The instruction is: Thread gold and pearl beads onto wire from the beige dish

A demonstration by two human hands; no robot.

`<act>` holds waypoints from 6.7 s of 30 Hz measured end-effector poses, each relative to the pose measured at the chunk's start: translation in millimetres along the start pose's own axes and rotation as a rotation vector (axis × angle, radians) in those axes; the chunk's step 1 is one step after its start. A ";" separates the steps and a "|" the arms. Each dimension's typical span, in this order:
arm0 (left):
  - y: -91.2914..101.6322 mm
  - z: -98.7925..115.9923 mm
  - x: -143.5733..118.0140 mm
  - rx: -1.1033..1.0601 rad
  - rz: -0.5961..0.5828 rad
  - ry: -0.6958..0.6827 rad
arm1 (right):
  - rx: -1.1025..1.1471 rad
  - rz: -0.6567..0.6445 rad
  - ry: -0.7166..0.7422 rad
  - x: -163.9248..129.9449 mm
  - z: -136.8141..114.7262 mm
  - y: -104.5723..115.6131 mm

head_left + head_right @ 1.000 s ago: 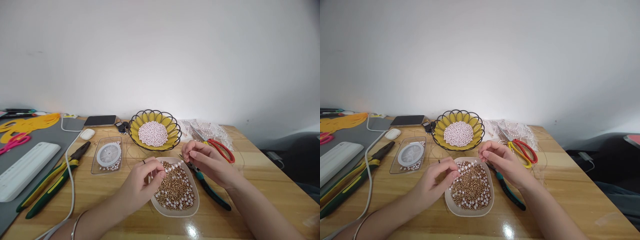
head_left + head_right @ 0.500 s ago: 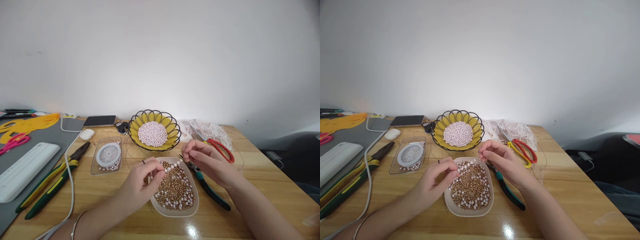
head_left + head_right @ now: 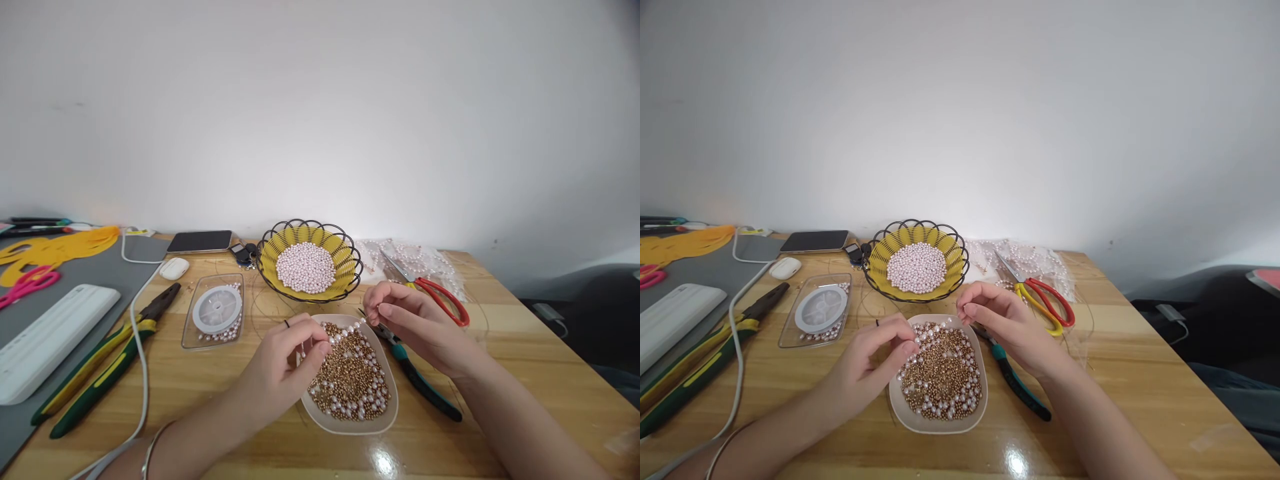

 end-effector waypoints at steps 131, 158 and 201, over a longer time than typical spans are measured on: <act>-1.4 1.5 -0.5 -0.040 -0.022 -0.011 | -0.342 0.305 0.310 -0.9 -11.1 5.1; -0.6 2.3 0.3 -0.028 -0.020 -0.029 | -0.331 0.283 0.308 -2.7 -10.1 5.2; -2.0 0.8 -0.9 -0.010 -0.021 -0.028 | -0.332 0.270 0.330 -0.7 -7.2 7.0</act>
Point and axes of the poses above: each hand's wrist, its own x-axis towards the middle knuckle, its own y-axis out of the back of the hand, z = x × y, the point moved 5 cm from there along x, towards the middle knuckle, and after that the axes turned 6 degrees about -y, right-handed, at the moved point
